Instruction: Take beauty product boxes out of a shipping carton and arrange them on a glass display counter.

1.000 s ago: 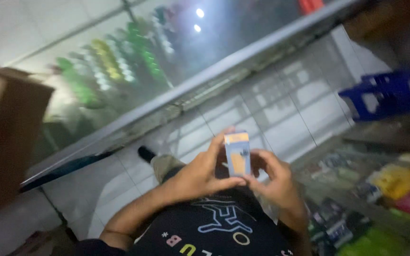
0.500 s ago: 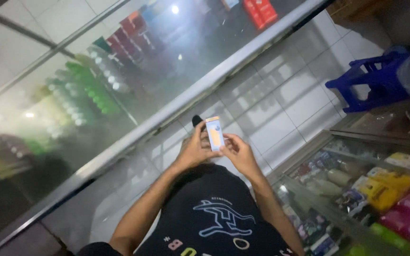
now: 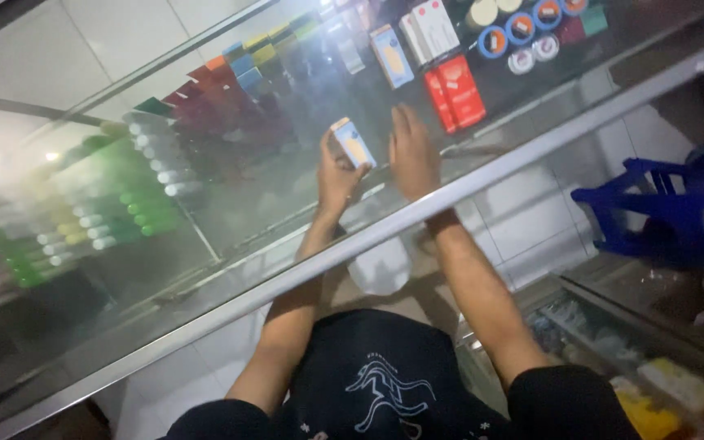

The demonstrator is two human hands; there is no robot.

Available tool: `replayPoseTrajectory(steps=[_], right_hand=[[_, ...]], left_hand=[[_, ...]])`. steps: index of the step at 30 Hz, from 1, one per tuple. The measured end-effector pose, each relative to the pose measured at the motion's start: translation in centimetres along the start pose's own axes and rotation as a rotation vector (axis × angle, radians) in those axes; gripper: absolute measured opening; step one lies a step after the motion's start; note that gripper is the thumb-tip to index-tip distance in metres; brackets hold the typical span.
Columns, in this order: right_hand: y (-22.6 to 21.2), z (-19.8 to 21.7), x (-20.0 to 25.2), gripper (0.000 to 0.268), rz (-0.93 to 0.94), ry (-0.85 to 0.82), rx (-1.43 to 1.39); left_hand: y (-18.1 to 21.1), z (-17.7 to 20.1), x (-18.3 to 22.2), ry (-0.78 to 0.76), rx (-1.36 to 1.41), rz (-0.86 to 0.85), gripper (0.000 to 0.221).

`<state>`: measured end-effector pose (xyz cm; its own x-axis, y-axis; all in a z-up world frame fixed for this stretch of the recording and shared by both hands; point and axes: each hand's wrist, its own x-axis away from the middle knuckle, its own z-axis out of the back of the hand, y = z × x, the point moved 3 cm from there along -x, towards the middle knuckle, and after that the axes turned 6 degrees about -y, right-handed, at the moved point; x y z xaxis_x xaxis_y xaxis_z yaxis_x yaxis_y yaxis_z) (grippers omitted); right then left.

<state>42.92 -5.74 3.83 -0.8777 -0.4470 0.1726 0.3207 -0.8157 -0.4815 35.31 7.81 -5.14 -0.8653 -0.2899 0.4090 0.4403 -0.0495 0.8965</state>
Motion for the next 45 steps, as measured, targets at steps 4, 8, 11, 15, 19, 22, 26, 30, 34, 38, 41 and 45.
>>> replayPoseTrajectory(steps=[4,8,11,15,19,22,26,30,34,38,41,45], right_hand=[[2.4,0.5,-2.9,0.046,0.174,0.142,0.092],[7.8,-4.2,0.1,0.035,0.127,0.02,-0.066],[9.7,-3.6,3.3,0.042,0.228,-0.031,-0.106],[10.1,-2.5,1.9,0.061,0.289,0.021,-0.07],[7.2,0.1,-2.0,0.067,0.306,-0.007,-0.027],[7.0,-0.9,-6.8,0.058,0.315,0.087,0.181],[5.2,-1.5,-10.0,0.076,0.207,-0.075,0.408],[6.9,-4.5,-9.6,0.074,0.028,-0.244,0.499],[8.9,-5.5,-6.7,0.058,0.161,-0.015,0.564],[6.7,-2.6,-2.9,0.053,0.079,-0.222,0.458],[8.6,-5.1,-1.1,0.061,0.034,-0.325,0.406],[8.8,-4.6,-0.7,0.067,-0.039,-0.462,0.369]], left_hand=[[0.5,-3.1,-3.0,0.033,-0.149,0.04,0.1],[7.3,-6.8,-1.2,0.046,-0.321,0.014,0.081],[3.9,-7.8,-1.1,0.03,-0.476,0.098,0.072],[4.5,-7.9,-0.6,0.105,-0.44,0.23,0.08],[2.1,-8.3,-0.9,0.239,-0.474,0.179,0.073],[1.5,-9.1,-1.1,0.35,-0.524,0.175,0.059],[2.3,-10.0,-0.6,0.335,-0.507,0.244,0.046],[2.0,-9.6,-1.1,0.221,-0.539,0.396,0.025],[2.2,-9.7,-1.8,0.241,-0.646,0.233,0.039],[3.9,-9.1,-0.5,0.215,-0.529,0.187,0.046],[5.0,-8.6,-0.4,0.195,-0.495,0.22,0.046],[5.2,-9.1,-0.6,0.197,-0.495,0.25,0.047]])
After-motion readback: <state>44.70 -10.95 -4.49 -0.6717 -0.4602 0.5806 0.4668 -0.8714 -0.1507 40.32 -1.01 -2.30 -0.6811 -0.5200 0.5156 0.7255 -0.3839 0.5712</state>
